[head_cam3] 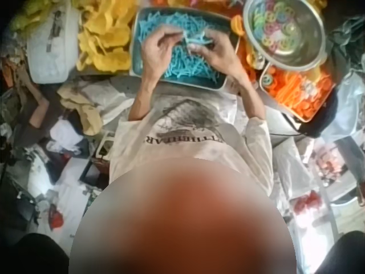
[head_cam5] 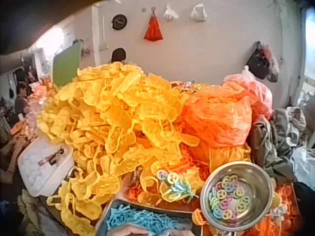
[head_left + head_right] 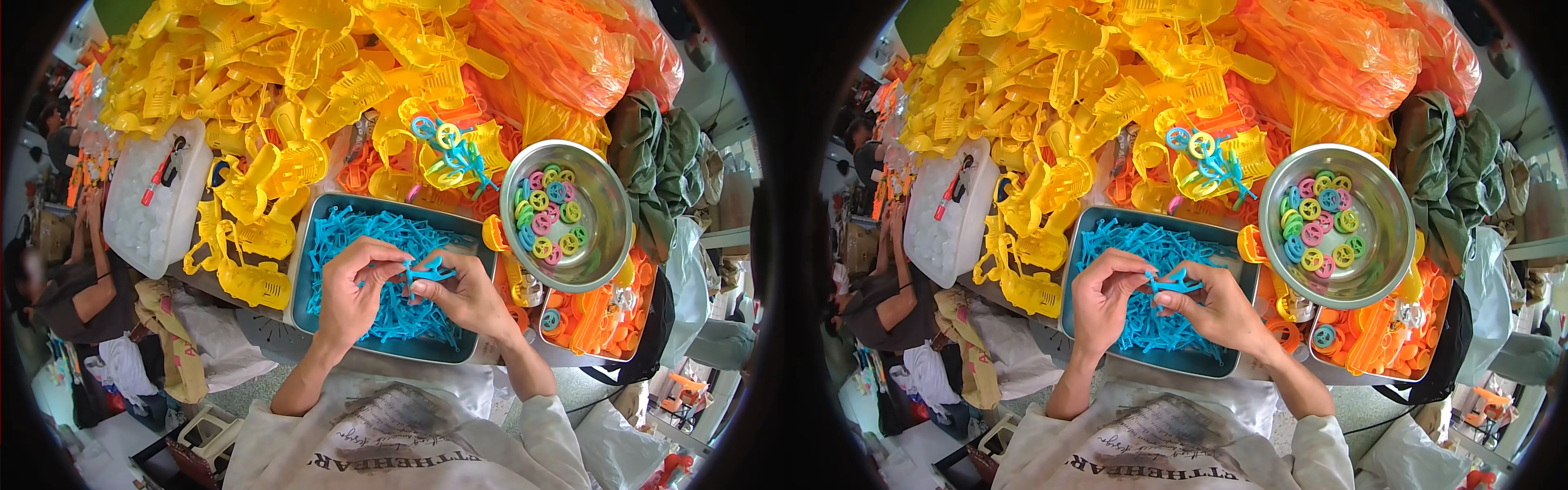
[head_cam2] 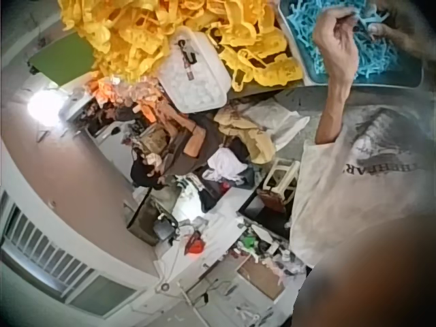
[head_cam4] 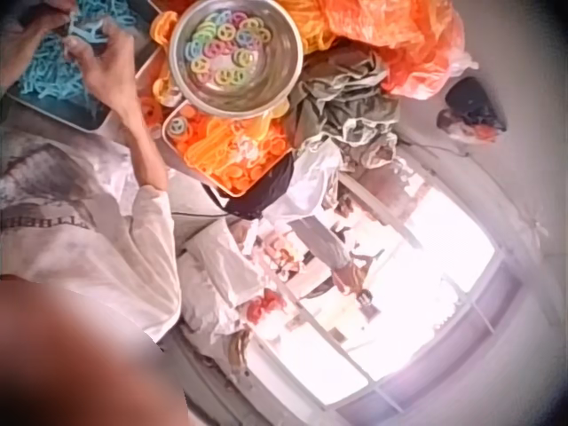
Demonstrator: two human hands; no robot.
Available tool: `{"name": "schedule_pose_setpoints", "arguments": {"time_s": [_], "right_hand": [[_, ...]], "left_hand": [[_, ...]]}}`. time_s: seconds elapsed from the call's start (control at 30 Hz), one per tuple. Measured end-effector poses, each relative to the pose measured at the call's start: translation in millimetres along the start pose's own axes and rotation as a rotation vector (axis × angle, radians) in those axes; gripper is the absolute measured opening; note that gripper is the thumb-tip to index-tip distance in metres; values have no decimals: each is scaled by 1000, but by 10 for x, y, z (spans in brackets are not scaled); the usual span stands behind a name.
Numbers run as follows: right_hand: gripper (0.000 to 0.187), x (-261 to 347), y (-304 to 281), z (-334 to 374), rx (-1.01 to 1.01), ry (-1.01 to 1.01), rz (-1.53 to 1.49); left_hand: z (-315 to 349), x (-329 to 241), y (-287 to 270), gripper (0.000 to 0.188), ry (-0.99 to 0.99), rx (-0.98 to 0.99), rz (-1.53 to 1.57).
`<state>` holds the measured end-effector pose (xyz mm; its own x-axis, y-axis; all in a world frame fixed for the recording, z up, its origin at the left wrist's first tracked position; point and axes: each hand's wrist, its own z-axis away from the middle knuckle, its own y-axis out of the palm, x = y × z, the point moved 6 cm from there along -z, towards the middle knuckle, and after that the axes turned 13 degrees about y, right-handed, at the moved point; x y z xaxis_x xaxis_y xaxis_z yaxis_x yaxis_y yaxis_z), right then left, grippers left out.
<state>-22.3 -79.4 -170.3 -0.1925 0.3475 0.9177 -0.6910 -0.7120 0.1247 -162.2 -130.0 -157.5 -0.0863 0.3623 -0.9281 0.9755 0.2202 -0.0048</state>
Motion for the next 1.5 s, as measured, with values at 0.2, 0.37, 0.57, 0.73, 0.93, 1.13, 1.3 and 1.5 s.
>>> {"name": "schedule_pose_setpoints", "arguments": {"time_s": [0.2, 0.37, 0.57, 0.73, 0.93, 1.13, 1.3, 1.5], "right_hand": [[22, -15, 12, -10, 89, 67, -128], [17, -61, 22, -1, 235, 176, -337], [38, -141, -55, -35, 152, 199, -343], [57, -12, -65, -26, 15, 50, -292], [40, 47, -57, 49, -136, -135, -75], [12, 133, -96, 100, -310, -125, 130], [12, 209, -44, 154, -266, -263, 326], [8, 235, -19, 177, -217, -317, 337]], "left_hand": [[2, -51, 51, 8, 10, -12, 27], [-39, -89, 62, 12, 80, 99, 12], [-117, -232, 88, 34, -10, 243, -71], [-101, -326, 70, 37, 40, 196, -249], [6, -202, -14, 24, 7, -96, -167], [81, -180, 36, 15, -113, -117, 31], [34, 38, -95, 26, -156, 70, 6], [32, 30, 120, 38, -470, 186, 407]]}}
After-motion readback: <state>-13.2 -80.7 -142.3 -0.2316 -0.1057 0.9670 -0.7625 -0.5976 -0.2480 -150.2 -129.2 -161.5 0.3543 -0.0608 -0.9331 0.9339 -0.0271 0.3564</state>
